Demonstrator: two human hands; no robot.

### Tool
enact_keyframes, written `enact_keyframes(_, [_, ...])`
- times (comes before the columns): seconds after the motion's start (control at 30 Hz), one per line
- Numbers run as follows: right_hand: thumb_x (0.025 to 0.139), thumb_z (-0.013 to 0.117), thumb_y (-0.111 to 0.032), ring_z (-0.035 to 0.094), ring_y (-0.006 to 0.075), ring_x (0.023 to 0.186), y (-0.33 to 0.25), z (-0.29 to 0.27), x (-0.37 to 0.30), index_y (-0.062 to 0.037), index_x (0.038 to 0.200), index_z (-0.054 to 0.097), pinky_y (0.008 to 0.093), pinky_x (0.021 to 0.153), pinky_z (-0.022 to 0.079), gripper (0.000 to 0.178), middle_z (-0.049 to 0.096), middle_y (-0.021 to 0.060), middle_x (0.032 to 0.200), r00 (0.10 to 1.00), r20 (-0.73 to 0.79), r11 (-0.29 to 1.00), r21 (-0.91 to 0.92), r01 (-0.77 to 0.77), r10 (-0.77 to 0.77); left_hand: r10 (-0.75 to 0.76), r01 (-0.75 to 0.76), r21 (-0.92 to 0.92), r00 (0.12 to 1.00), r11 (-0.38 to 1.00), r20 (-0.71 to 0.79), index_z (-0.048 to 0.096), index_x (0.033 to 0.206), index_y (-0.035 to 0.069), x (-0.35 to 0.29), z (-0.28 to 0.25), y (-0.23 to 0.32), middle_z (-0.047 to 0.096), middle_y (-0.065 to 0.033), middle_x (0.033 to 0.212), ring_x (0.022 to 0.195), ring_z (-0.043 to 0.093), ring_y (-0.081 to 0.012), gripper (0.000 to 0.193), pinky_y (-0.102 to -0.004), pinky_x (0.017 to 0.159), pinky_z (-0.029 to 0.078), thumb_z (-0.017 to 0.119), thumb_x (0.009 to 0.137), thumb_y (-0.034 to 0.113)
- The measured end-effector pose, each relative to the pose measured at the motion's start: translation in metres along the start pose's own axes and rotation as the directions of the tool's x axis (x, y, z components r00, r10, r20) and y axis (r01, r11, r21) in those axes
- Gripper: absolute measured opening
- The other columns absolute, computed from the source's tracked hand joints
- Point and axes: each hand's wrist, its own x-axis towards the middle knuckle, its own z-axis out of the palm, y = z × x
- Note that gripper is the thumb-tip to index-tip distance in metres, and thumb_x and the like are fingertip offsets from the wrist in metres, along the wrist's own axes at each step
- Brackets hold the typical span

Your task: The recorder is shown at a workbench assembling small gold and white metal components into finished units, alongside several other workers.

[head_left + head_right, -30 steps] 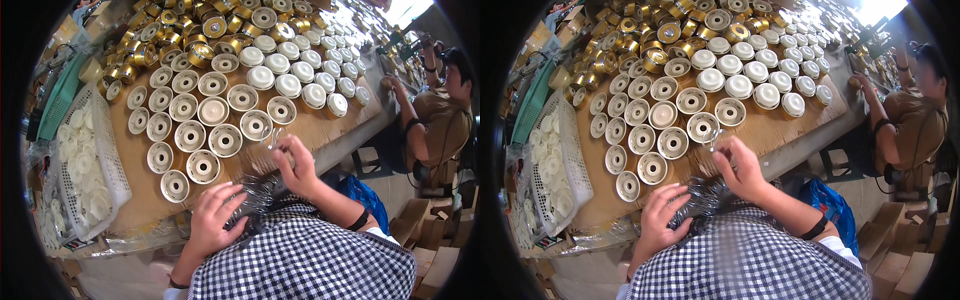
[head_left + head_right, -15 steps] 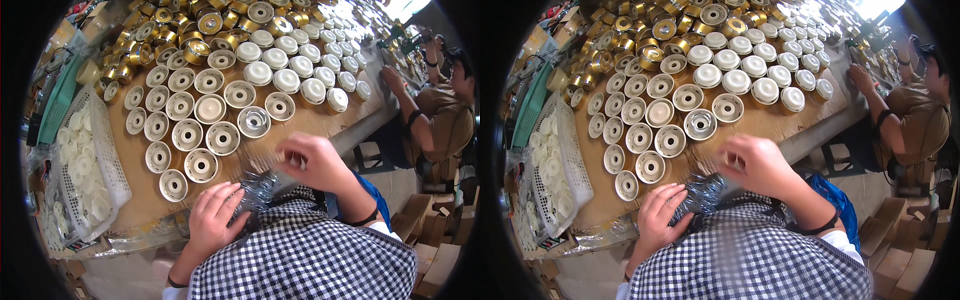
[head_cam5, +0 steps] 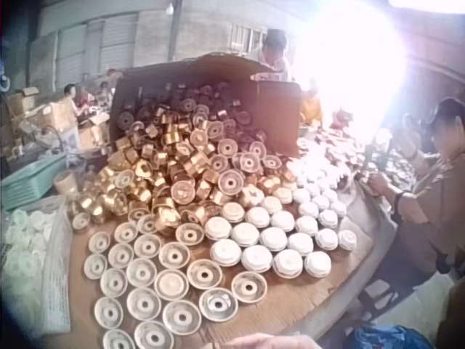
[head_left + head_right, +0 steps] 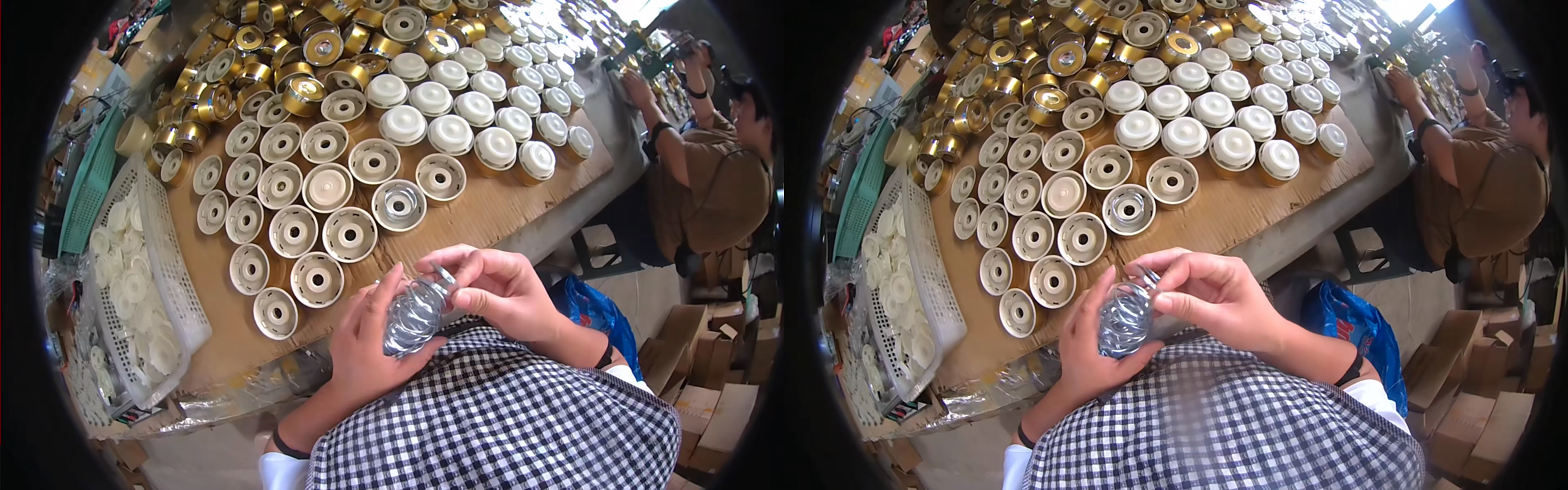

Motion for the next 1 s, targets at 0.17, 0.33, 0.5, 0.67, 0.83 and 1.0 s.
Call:
enact_keyframes(0.17, [0.095,0.068,0.001,0.059,0.0171,0.12,0.012,0.009,0.012,-0.0019,0.112,0.059,0.033,0.1,0.052,0.02,0.058,0.0161,0.135,0.997,-0.072,0.977,0.213,-0.018,0.035,-0.253,0.13,-0.707,0.965,0.695,-0.072,0.036,0.149,-0.002,-0.006,0.005,0.002,0.062,-0.0168,0.124,0.112,0.067,-0.0233,0.078,-0.0371,0.088,0.058,0.08,0.087,0.016])
enact_keyframes(0.33, [0.087,0.073,0.004,0.06,0.0154,0.113,0.009,-0.004,0.016,-0.0015,0.135,0.059,0.03,0.096,0.052,0.05,0.062,0.0086,0.133,0.986,-0.043,0.95,-0.278,0.141,-0.158,-0.474,0.324,-0.874,0.872,0.362,0.127,0.051,0.128,-0.007,-0.004,-0.016,0.002,0.068,-0.0144,0.092,0.077,0.069,-0.02,0.052,-0.0291,0.064,0.055,0.06,0.101,0.036])
enact_keyframes(0.5, [0.079,0.079,-0.004,0.062,0.0246,0.107,-0.022,-0.038,0.042,-0.0054,0.121,0.069,0.0357,0.093,0.053,0.044,0.07,0.0097,0.119,0.815,0.068,0.277,-0.921,0.272,-0.575,-0.541,0.261,-0.956,0.827,0.133,0.151,0.054,0.124,-0.005,-0.008,-0.022,-0.002,0.068,-0.0159,0.089,0.068,0.066,-0.0206,0.06,-0.0296,0.053,0.05,0.061,0.099,0.049])
enact_keyframes(0.67, [0.076,0.082,-0.016,0.06,0.0291,0.104,-0.007,-0.071,0.078,-0.0098,0.118,0.072,0.0408,0.092,0.052,0.044,0.072,0.0051,0.113,0.852,0.161,-0.023,-0.985,0.173,-0.499,-0.506,0.296,-0.926,0.85,0.235,0.143,0.051,0.135,-0.004,0.0,-0.02,0.0,0.066,-0.0144,0.11,0.081,0.067,-0.0198,0.064,-0.0295,0.061,0.055,0.072,0.094,0.041])
enact_keyframes(0.83, [0.075,0.083,-0.019,0.06,0.0299,0.107,-0.001,-0.066,0.09,-0.0092,0.12,0.071,0.0434,0.094,0.051,0.048,0.072,0.006,0.114,0.856,0.152,-0.003,-0.985,0.173,-0.493,-0.489,0.247,-0.873,0.872,0.421,0.011,0.049,0.142,0.001,0.004,-0.017,0.002,0.061,-0.0165,0.133,0.102,0.068,-0.0215,0.062,-0.0338,0.08,0.062,0.078,0.09,0.019])
enact_keyframes(1.0, [0.092,0.077,-0.028,0.068,0.0128,0.083,-0.014,-0.006,0.055,0.0031,0.121,0.066,0.0285,0.071,0.055,0.044,0.073,0.0123,0.104,0.982,0.109,0.827,-0.53,0.187,-0.152,-0.402,0.158,-0.86,0.914,0.485,-0.058,0.047,0.142,-0.004,0.001,-0.018,-0.007,0.055,-0.0204,0.141,0.121,0.062,-0.0247,0.061,-0.0358,0.097,0.057,0.076,0.088,0.0])
